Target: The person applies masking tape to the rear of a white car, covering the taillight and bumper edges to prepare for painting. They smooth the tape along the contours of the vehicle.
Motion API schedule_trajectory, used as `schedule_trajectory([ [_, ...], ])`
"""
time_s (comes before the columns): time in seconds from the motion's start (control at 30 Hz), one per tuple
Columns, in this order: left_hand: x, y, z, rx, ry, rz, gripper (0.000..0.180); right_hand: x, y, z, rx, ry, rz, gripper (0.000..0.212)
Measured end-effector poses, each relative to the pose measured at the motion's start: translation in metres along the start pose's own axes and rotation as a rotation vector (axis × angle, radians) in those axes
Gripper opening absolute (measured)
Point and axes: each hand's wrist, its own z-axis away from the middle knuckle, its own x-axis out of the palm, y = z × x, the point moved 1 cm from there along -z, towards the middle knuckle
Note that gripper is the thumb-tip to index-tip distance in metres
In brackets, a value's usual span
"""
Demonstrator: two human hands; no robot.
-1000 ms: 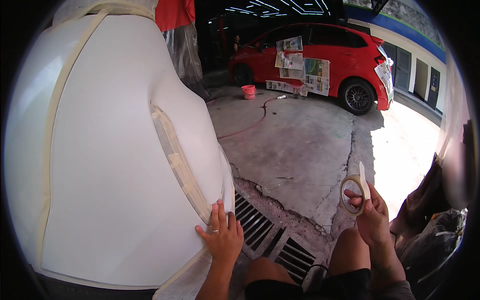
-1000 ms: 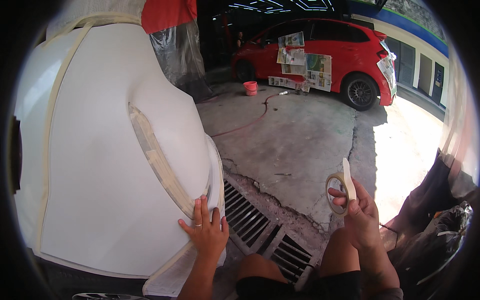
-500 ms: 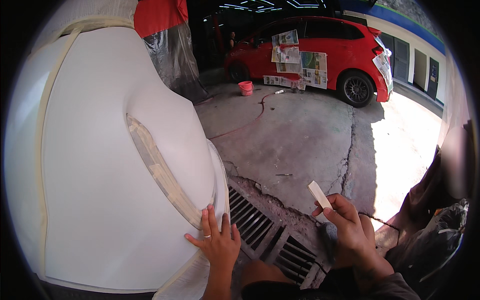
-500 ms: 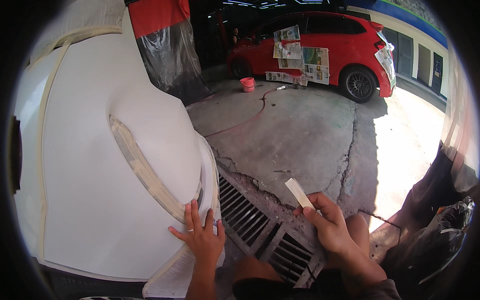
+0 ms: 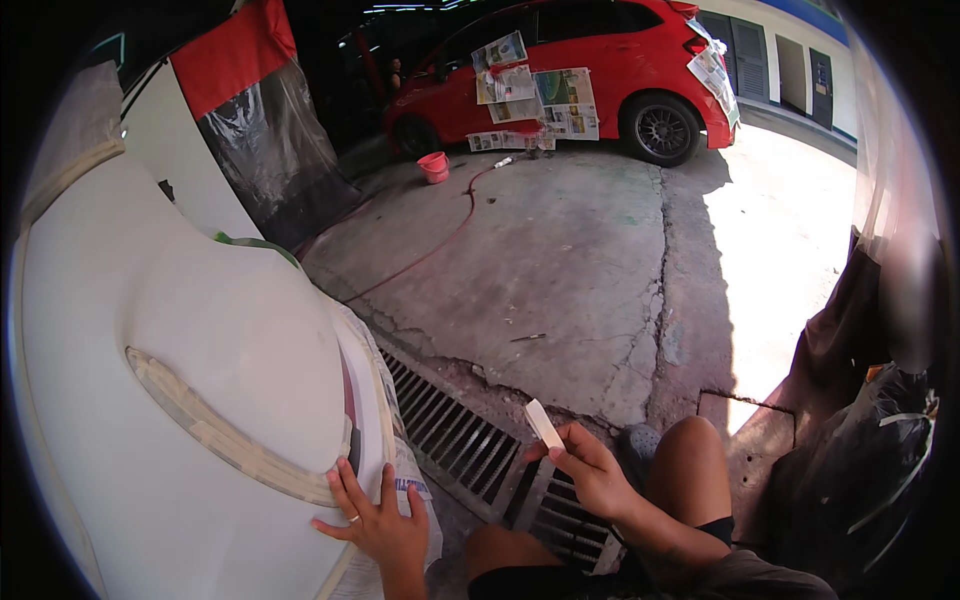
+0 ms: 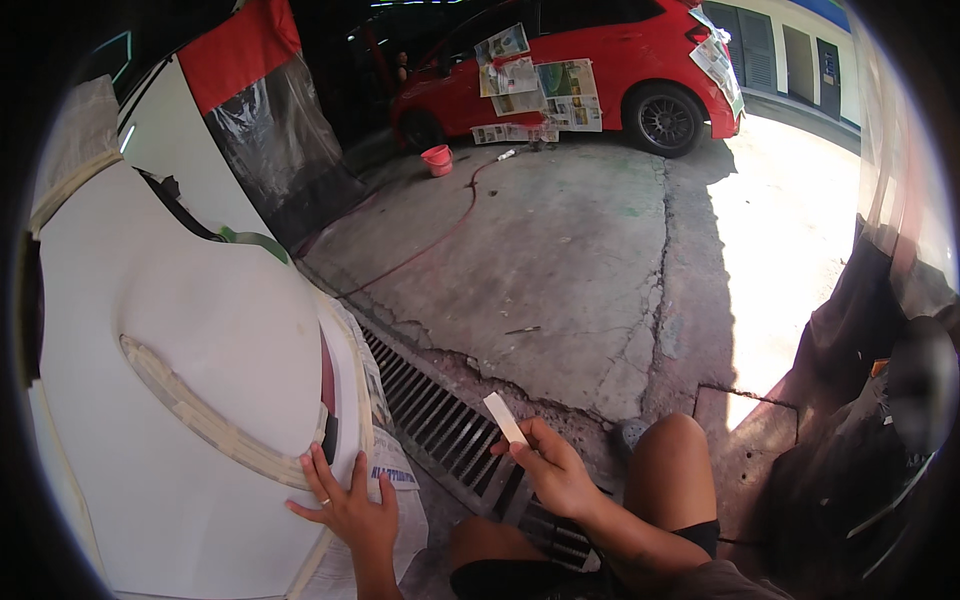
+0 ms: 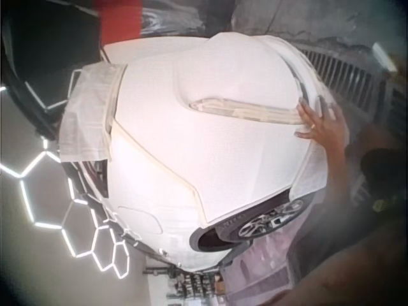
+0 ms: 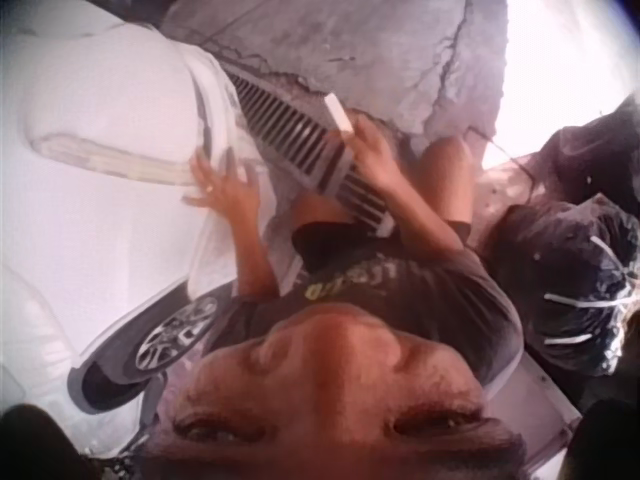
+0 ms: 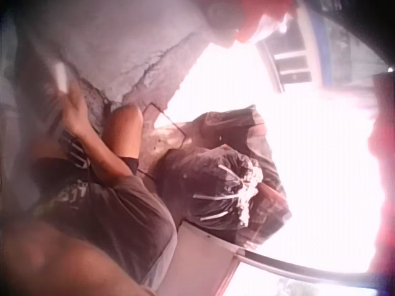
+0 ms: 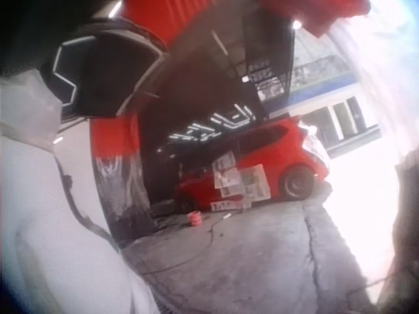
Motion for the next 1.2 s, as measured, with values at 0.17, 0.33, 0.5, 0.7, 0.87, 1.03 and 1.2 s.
schedule_trajectory([
  [0.17, 0.001, 0.001, 0.000, -0.003, -0.004, -0.015, 0.039, -0.016, 0.004, -0.010, -0.058, 0.159, -0.067, 0.018],
  [0.33, 0.001, 0.008, -0.001, -0.022, 0.006, -0.041, 0.038, -0.016, -0.001, -0.004, -0.022, 0.228, -0.094, 0.018],
  [0.5, 0.007, 0.012, 0.001, -0.036, 0.001, -0.052, 0.043, -0.017, 0.001, -0.004, 0.007, 0.182, -0.042, 0.014],
  [0.7, -0.031, 0.048, -0.005, -0.036, 0.044, 0.358, 0.038, -0.005, -0.011, -0.007, -0.033, 0.083, -0.002, 0.016],
  [0.87, -0.034, 0.057, -0.016, -0.271, -0.360, 1.251, 0.032, 0.008, -0.009, -0.002, -0.041, 0.002, 0.157, 0.018],
  [1.03, -0.007, 0.045, 0.024, -0.376, -0.585, 1.420, 0.027, 0.001, -0.004, -0.004, -0.050, 0.033, 0.202, 0.023],
  [1.2, 0.023, 0.031, 0.074, -0.787, -0.874, 2.021, 0.029, 0.016, -0.010, -0.006, -0.093, -0.010, 0.162, 0.030],
])
